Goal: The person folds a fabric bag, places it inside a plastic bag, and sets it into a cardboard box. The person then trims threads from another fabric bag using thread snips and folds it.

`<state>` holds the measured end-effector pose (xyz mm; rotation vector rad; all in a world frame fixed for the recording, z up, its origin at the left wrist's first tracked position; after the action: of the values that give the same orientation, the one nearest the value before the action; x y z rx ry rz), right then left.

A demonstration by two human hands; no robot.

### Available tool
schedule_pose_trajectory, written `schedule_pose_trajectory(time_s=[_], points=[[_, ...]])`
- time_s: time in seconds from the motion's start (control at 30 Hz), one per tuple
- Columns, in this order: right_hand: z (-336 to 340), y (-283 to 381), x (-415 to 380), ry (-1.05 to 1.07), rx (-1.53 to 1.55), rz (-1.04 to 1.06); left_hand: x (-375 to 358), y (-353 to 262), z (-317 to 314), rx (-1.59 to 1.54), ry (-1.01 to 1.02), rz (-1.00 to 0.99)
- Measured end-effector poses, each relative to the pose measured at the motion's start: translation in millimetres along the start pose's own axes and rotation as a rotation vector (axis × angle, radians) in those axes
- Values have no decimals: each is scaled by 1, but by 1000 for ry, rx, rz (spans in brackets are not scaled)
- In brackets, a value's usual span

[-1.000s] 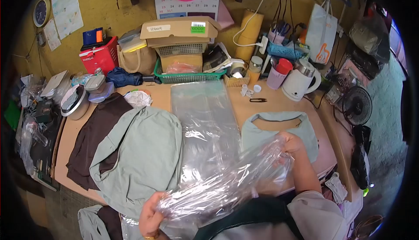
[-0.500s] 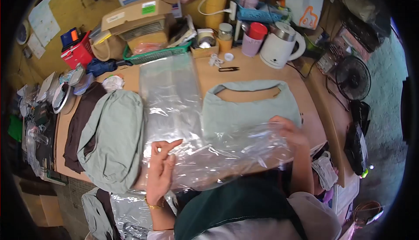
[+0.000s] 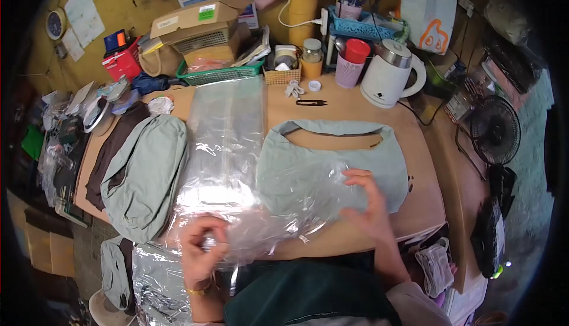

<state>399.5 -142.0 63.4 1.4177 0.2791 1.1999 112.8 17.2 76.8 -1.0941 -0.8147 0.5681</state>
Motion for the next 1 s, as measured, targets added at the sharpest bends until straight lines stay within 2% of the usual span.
schedule_pose_trajectory(time_s=[0.03,0.07,0.13,0.17,0.2,0.23,0.27,0.3,0.33,0.4,0.43,0.5,0.63,1.0], points=[[-17,25,10,24,-86,101,1,-8,-14,6,116,13],[-29,40,16,28,-78,107,3,-18,-27,11,234,26],[-55,72,22,182,-301,372,7,-35,-30,28,299,48],[-53,74,26,181,-294,375,6,-41,-31,35,373,76],[-46,79,27,153,-182,480,8,-48,-21,87,339,34],[-37,83,24,123,-70,576,8,-59,-4,202,130,-108],[-9,95,16,31,-98,637,4,-71,10,311,-77,-245],[16,113,9,-58,-129,693,-10,-82,30,378,-463,-335],[43,130,1,-162,-129,759,-26,-95,60,526,-489,-433],[104,182,-19,-392,0,1086,-48,-112,96,625,-639,-561],[118,208,-26,-434,14,1245,-56,-117,109,649,-679,-603],[101,265,-23,-309,-62,1392,-62,-121,119,672,-702,-625],[72,303,-16,-85,-192,1428,-64,-125,129,690,-719,-646],[66,306,-18,-37,-216,1418,-69,-132,140,722,-725,-653]])
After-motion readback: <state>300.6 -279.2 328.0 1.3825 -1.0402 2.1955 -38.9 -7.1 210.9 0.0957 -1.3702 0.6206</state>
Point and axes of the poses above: each hand's wrist, its own x-axis towards the middle knuckle, its own z-axis out of the back of the hand, y = z × x, the point moved 5 cm from there along x, towards the middle knuckle, and after that the axes turned 14 degrees about x, right-handed, at the moved point
